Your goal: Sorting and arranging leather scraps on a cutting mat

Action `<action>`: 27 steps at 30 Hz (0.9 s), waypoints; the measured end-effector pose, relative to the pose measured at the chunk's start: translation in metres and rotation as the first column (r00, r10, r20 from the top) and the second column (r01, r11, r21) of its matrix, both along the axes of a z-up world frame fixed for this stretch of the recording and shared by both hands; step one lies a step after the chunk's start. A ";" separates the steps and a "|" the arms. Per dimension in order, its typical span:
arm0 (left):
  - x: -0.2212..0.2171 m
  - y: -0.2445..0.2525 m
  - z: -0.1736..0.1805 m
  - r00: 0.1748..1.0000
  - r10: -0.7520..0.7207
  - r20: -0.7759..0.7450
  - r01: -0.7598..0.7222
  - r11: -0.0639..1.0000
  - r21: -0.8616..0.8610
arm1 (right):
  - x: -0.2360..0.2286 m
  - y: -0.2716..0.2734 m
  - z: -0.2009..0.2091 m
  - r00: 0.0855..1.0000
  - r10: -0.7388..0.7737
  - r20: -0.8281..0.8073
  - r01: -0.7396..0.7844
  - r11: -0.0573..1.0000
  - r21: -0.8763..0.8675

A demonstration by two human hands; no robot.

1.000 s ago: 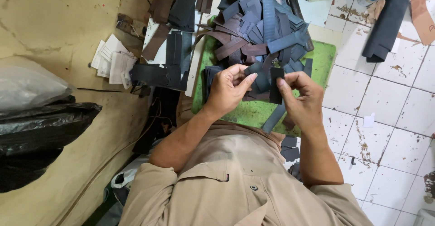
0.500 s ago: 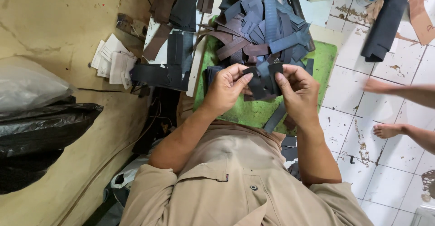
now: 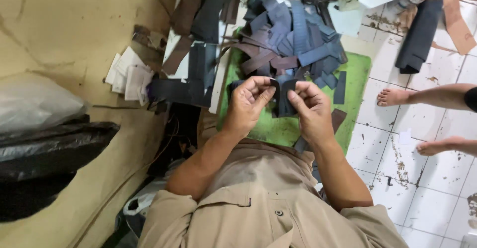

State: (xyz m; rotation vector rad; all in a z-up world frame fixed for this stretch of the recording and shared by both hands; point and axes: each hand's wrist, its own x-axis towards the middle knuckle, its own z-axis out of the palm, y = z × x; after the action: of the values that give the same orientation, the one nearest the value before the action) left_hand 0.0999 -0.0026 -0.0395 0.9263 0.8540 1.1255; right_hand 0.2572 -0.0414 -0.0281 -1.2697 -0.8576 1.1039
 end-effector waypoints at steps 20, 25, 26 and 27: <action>-0.035 -0.010 0.015 0.998 -0.003 -0.056 -0.002 0.995 -0.098 | -0.006 -0.001 0.014 0.972 0.149 0.182 -0.157 0.987 0.030; -0.033 -0.013 0.016 0.997 -0.044 -0.061 0.039 0.995 -0.095 | -0.013 0.005 0.019 0.957 0.176 0.232 -0.199 0.977 0.076; -0.032 -0.013 0.014 0.996 -0.053 -0.068 0.047 0.995 -0.089 | -0.012 0.005 0.019 0.949 0.170 0.265 -0.202 0.975 0.098; -0.032 -0.013 0.013 0.996 -0.053 -0.068 0.047 0.995 -0.088 | -0.009 0.004 0.022 0.949 0.170 0.264 -0.202 0.974 0.099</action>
State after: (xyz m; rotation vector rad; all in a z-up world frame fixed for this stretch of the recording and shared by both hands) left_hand 0.0678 -0.0156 -0.0265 0.9152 0.9252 1.0096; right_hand 0.2486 -0.0369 -0.0064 -1.2613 -1.2432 1.0288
